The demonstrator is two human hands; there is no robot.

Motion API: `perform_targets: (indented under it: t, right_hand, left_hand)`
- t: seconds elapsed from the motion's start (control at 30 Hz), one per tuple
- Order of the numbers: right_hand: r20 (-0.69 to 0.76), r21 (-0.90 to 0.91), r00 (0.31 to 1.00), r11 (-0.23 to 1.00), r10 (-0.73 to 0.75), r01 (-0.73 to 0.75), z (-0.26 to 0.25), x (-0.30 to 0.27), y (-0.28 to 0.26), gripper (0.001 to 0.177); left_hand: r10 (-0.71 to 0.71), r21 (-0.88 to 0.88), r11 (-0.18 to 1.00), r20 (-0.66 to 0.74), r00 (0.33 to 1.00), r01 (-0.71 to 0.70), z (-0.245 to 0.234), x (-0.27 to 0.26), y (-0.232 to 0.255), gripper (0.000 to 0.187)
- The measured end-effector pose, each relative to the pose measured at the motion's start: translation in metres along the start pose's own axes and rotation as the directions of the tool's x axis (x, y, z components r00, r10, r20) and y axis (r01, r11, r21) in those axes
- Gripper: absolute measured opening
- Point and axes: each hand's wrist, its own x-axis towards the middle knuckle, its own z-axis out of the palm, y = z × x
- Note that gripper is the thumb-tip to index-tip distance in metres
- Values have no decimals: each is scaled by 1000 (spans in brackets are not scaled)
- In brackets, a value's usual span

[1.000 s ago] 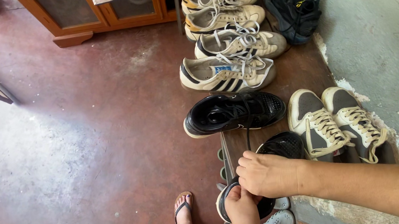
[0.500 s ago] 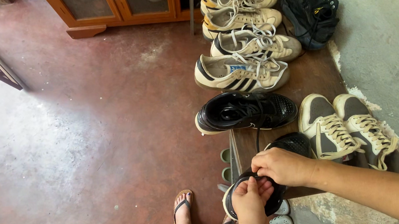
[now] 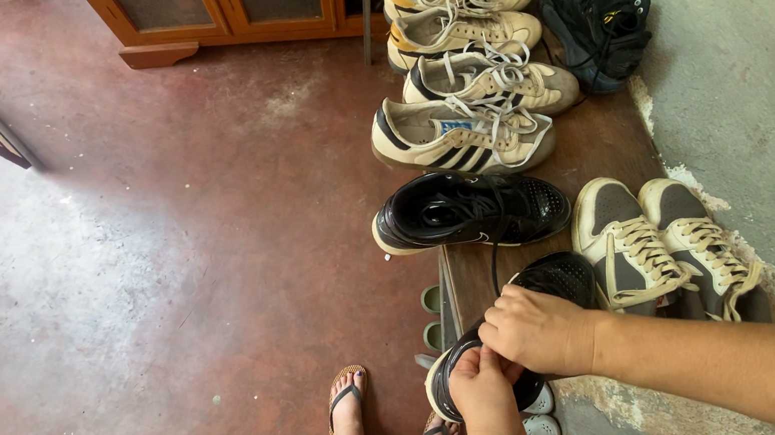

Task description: The person unlaces a black sneaker by pulling the laces out of the eyelets, then re-laces the same shoe by threading the laces back through the eyelets and tying them. The task is performed on a single shoe placed on a wooden bench among other shoes.

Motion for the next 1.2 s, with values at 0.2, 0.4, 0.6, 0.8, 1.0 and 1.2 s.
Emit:
perform_targets:
  t: [0.2, 0.4, 0.6, 0.8, 1.0, 1.2]
  right_hand:
    - [-136, 280, 916, 902, 377, -329, 15, 3, -19, 11]
    - [111, 183, 797, 776, 594, -604, 11, -5, -19, 30]
    - [129, 270, 817, 773, 562, -574, 9, -9, -2, 31]
    - [212, 400, 859, 761, 466, -511, -5, -12, 16, 18]
    - [154, 446, 872, 755, 464, -481, -26, -2, 11, 14]
    - [104, 292, 931, 884, 349, -364, -32, 6, 4, 9]
  left_hand:
    - [13, -3, 1000, -64, 998, -14, -4, 0, -4, 26]
    - [143, 180, 974, -20, 989, -138, 0, -12, -8, 18]
    - [132, 201, 972, -34, 991, -122, 8, -11, 5, 18]
    - [82, 133, 989, -76, 994, -71, 12, -9, 6, 15]
    - [78, 78, 994, -61, 995, -74, 13, -8, 4, 15]
    - [83, 99, 992, -42, 996, -79, 9, -7, 0, 16]
